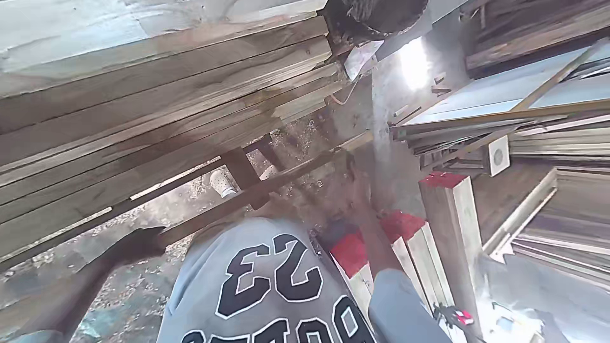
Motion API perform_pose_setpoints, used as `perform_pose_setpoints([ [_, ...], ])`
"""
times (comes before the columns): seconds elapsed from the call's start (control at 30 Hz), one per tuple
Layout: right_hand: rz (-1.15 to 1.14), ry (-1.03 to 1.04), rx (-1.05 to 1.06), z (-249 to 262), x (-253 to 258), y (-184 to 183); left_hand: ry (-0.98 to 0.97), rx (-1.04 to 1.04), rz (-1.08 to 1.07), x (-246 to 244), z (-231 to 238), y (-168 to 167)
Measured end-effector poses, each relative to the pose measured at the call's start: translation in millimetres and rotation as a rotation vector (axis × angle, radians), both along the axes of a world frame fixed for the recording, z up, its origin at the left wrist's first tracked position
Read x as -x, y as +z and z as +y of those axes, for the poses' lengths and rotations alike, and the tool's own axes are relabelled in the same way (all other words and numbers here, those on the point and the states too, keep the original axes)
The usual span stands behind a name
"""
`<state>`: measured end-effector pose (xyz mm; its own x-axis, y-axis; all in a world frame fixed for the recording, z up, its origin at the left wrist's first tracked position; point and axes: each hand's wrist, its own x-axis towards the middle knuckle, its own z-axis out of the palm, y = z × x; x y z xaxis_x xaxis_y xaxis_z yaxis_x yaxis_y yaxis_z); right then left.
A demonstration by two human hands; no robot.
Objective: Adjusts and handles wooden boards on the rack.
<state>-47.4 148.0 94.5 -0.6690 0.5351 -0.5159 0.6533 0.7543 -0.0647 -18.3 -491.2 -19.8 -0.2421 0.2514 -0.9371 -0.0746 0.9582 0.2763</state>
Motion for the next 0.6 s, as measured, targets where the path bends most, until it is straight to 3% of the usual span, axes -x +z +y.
perform_pose_setpoints([
  [0.1, 0.094, -0.161, 0.136, 8, 33, -7, -0.045, 0.087, 0.058, -4, 6, 13],
  [0.17, 0.055, -0.243, 0.246, -13, 41, 0, -0.032, 0.140, 0.078, -9, 7, 18],
  [0.3, -0.042, -0.206, 0.408, -62, 17, 12, -0.078, 0.158, 0.114, -15, 8, 16],
  [0.4, -0.105, -0.279, 0.579, -61, -9, 8, -0.126, 0.167, 0.142, -16, 7, 15],
  [0.5, 0.065, -0.478, 0.681, -47, -27, 9, -0.140, 0.238, 0.245, -13, 23, 29],
  [0.6, 0.337, -0.564, 0.647, -23, -30, -6, -0.126, 0.289, 0.353, -15, 31, 32],
])
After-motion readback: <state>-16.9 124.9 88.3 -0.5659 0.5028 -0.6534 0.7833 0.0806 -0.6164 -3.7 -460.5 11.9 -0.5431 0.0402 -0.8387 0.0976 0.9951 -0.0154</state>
